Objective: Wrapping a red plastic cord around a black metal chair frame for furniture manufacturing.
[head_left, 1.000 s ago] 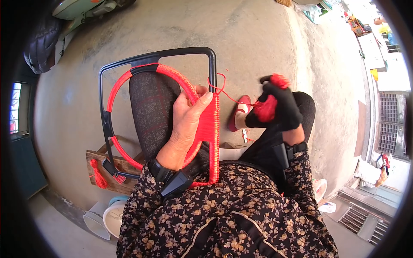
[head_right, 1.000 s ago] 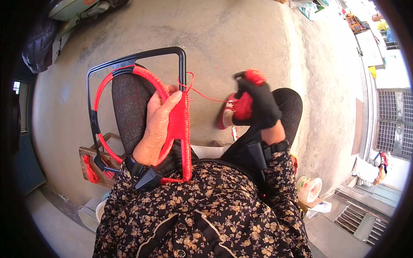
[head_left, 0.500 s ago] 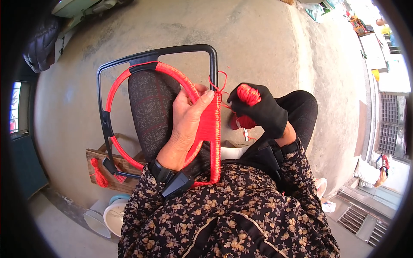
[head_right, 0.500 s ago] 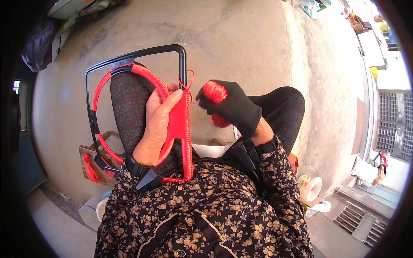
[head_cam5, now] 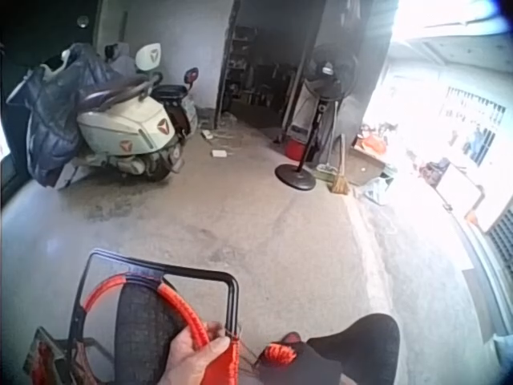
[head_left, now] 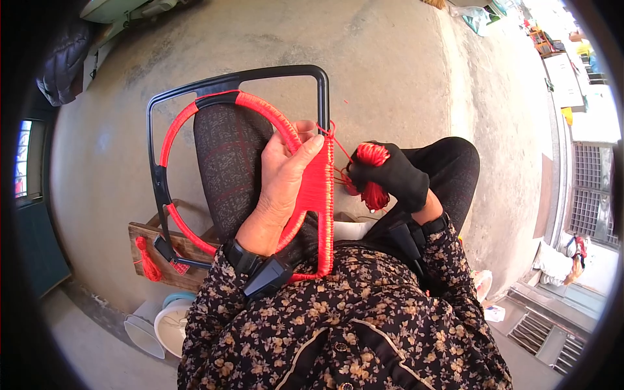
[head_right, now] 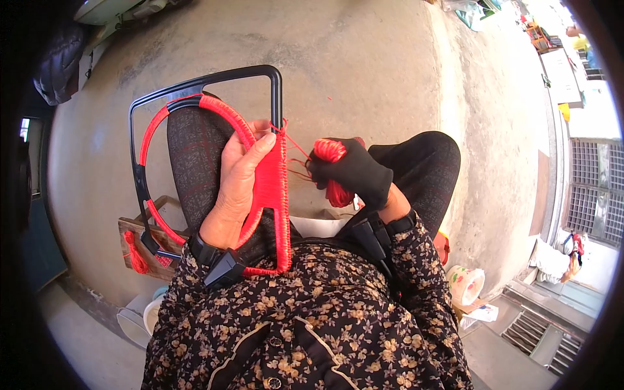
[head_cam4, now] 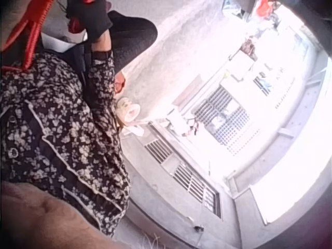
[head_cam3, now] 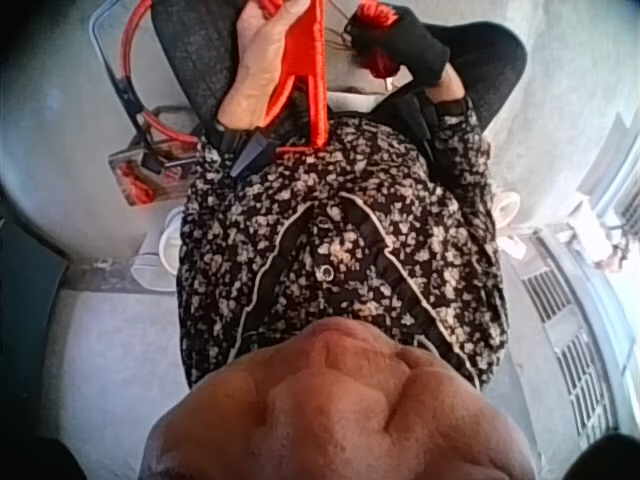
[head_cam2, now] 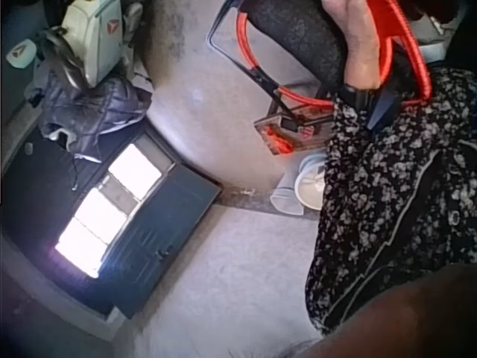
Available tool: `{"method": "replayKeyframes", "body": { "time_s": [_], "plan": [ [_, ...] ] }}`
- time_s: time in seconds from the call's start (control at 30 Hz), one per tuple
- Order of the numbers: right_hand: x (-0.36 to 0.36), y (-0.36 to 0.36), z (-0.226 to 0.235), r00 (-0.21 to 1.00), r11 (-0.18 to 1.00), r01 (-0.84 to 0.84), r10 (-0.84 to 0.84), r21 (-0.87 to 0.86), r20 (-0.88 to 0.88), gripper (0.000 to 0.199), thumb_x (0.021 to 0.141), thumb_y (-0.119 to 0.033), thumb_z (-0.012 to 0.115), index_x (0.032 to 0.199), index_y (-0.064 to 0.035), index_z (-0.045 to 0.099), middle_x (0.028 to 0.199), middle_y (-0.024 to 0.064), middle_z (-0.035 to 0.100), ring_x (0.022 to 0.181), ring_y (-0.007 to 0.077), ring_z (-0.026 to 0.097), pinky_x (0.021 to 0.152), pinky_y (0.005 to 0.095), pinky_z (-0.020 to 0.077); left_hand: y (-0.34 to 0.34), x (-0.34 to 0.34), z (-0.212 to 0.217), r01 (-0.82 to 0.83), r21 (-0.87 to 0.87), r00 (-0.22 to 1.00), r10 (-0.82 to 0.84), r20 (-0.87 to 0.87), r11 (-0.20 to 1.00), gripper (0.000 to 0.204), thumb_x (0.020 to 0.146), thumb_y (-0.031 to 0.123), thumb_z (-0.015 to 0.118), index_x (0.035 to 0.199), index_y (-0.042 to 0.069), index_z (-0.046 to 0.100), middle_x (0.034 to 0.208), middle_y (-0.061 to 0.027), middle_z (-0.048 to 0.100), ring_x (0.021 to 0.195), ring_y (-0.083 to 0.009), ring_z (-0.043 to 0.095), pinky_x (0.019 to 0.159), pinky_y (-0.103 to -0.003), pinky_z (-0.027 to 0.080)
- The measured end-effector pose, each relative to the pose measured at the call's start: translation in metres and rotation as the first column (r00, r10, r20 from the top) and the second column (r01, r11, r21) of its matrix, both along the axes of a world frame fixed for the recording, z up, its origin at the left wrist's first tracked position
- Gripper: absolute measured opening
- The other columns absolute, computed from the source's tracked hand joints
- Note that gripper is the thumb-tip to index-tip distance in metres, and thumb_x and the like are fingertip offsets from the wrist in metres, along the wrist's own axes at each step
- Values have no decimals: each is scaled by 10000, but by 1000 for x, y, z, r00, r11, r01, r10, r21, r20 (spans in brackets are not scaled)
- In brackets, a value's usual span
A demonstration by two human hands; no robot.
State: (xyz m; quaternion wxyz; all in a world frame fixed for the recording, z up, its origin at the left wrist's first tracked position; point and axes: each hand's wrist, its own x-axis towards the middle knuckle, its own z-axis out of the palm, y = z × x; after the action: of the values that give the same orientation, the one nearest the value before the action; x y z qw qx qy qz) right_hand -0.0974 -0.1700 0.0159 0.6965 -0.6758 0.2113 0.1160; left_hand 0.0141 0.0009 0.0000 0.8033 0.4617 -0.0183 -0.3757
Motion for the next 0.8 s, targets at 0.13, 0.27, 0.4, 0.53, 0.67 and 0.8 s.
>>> {"method": "replayKeyframes", "body": {
  "time_s": [0.13, 0.27, 0.4, 0.53, 0.67, 0.8],
  "plan": [
    [-14, -18, -16, 997, 993, 66, -60, 102, -55, 150, 861, -145, 635, 892, 0, 610, 809, 90, 656, 704, 160, 640, 633, 294, 513, 0, 0, 10, 48, -42, 999, -49, -19, 998, 290, 895, 116, 618, 1164, 36, 543, 1001, -65, 633, 824, -108, 610, 726, -242, 501],
    [-16, -14, -13, 902, 788, 375, -432, 489, 4, 191, 890, -190, 599, 980, -25, 568, 1029, 165, 659, 931, 244, 658, 722, 332, 527, 1, 1, 8, 136, -127, 982, -151, -116, 983, 264, 909, 118, 593, 1158, 48, 540, 994, -108, 661, 809, -170, 645, 726, -269, 522],
    [5, 9, 13, 747, 566, 444, -662, 695, 63, 209, 925, -197, 560, 1073, -52, 529, 1205, 158, 594, 1096, 285, 588, 773, 351, 538, 4, -1, 4, 136, -152, 974, -160, -158, 979, 213, 916, 126, 586, 1113, 55, 549, 946, -127, 668, 780, -206, 662, 716, -286, 532],
    [18, 4, -3, 756, 429, 181, -636, 885, 154, 173, 933, -210, 560, 1011, -58, 531, 926, 66, 575, 863, 214, 569, 673, 314, 502, 0, -5, 7, 133, -167, 971, -162, -174, 977, 160, 926, 152, 582, 1053, 58, 554, 913, -149, 667, 745, -219, 668, 686, -306, 545],
    [21, 4, -4, 858, 701, 390, -512, 596, 41, 131, 904, -165, 551, 829, -77, 490, 699, 30, 497, 648, 156, 520, 587, 289, 423, 3, -2, 6, 100, -160, 962, -136, -235, 982, 139, 931, 170, 584, 1011, 60, 555, 859, -141, 662, 696, -223, 668, 632, -313, 550],
    [37, 10, 5, 956, 960, 207, -239, 188, 171, 136, 878, -184, 597, 870, -52, 565, 704, 26, 543, 648, 117, 536, 594, 256, 432, -1, 2, 4, 113, -101, 975, -130, -180, 988, 141, 930, 194, 588, 981, 67, 556, 821, -128, 653, 676, -222, 667, 596, -314, 546]
  ]
}}
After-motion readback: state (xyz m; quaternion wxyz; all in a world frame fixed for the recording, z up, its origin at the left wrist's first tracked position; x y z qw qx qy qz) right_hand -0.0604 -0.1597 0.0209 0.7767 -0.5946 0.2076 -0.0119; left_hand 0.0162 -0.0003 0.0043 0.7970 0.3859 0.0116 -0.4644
